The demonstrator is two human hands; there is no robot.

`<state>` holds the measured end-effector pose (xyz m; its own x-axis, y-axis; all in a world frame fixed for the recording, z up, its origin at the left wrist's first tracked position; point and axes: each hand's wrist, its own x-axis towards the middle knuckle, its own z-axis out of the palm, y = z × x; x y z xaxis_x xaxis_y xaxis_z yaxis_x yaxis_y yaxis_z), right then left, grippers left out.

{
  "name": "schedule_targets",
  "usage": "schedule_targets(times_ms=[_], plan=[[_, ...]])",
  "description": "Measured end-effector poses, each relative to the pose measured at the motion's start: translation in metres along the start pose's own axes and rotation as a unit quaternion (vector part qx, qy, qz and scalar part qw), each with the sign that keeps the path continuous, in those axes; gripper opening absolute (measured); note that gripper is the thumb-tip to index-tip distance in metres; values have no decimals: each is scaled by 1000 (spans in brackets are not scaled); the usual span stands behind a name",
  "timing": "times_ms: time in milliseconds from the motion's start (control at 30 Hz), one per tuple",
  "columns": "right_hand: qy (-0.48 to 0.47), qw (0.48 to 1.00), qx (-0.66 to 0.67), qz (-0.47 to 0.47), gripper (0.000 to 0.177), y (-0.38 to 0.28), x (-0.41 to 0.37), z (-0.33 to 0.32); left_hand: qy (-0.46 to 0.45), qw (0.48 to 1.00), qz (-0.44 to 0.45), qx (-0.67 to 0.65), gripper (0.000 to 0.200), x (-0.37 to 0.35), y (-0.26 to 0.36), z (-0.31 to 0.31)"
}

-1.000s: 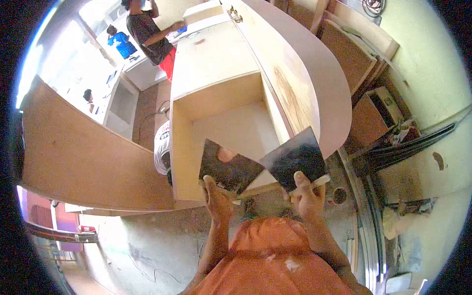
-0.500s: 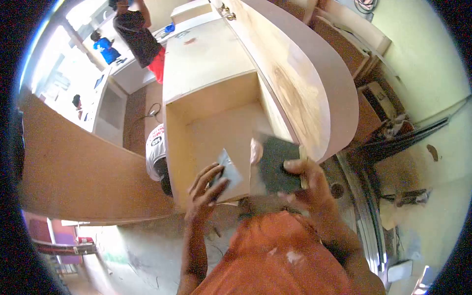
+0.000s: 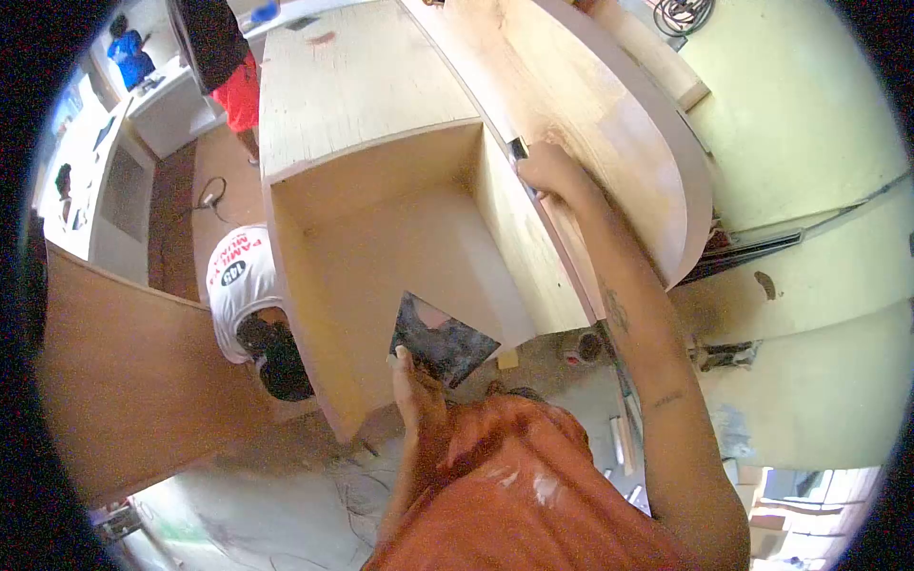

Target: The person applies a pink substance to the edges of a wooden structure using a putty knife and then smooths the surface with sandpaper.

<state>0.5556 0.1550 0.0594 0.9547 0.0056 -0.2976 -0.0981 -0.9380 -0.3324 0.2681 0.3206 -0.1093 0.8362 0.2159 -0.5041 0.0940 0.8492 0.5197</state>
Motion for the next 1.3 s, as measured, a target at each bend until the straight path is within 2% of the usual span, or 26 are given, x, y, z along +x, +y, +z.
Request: schedule_targets(times_ms=[67,167,233,300,400,533,600,733,800,867,933,1000,1100,1233,1300], plan=[[8,997,-69,23,31,-12,13,5,11,1000,-18,-23,33,2,1,-5],[-12,994,-79,80,29,-25,32,15,24,997,-38,-65,31,7,-3,-3],[-11,992,-92,82,29,-25,51,25,30,995,-47,-85,30,10,-1,-3],[-12,991,-104,84,30,-21,68,30,2,998,-51,-42,31,9,3,-4],[-7,991,-121,59,26,-18,81,36,32,999,-28,30,31,2,28,21],[-14,984,-172,40,28,-19,79,49,44,997,-41,43,32,9,23,8],[-21,993,-107,49,28,-23,75,47,44,997,-47,47,31,12,19,2],[10,992,-111,54,29,-27,84,27,23,997,-56,41,40,12,19,-1],[1,989,-133,62,28,-25,90,35,40,988,-93,119,43,14,20,-4],[-7,985,-157,66,27,-23,96,40,20,994,-76,70,45,13,19,2],[-22,984,-175,18,29,-16,100,46,9,998,-61,18,46,9,25,13],[-26,985,-166,31,29,-25,98,36,34,999,-33,-16,34,3,38,26],[-21,986,-159,52,29,-10,121,36,14,998,-58,5,36,4,34,15],[-11,979,-204,27,28,-29,116,46,8,999,-48,-7,35,8,22,3],[4,977,-200,-71,27,-32,116,38,9,997,-80,11,34,2,33,9]])
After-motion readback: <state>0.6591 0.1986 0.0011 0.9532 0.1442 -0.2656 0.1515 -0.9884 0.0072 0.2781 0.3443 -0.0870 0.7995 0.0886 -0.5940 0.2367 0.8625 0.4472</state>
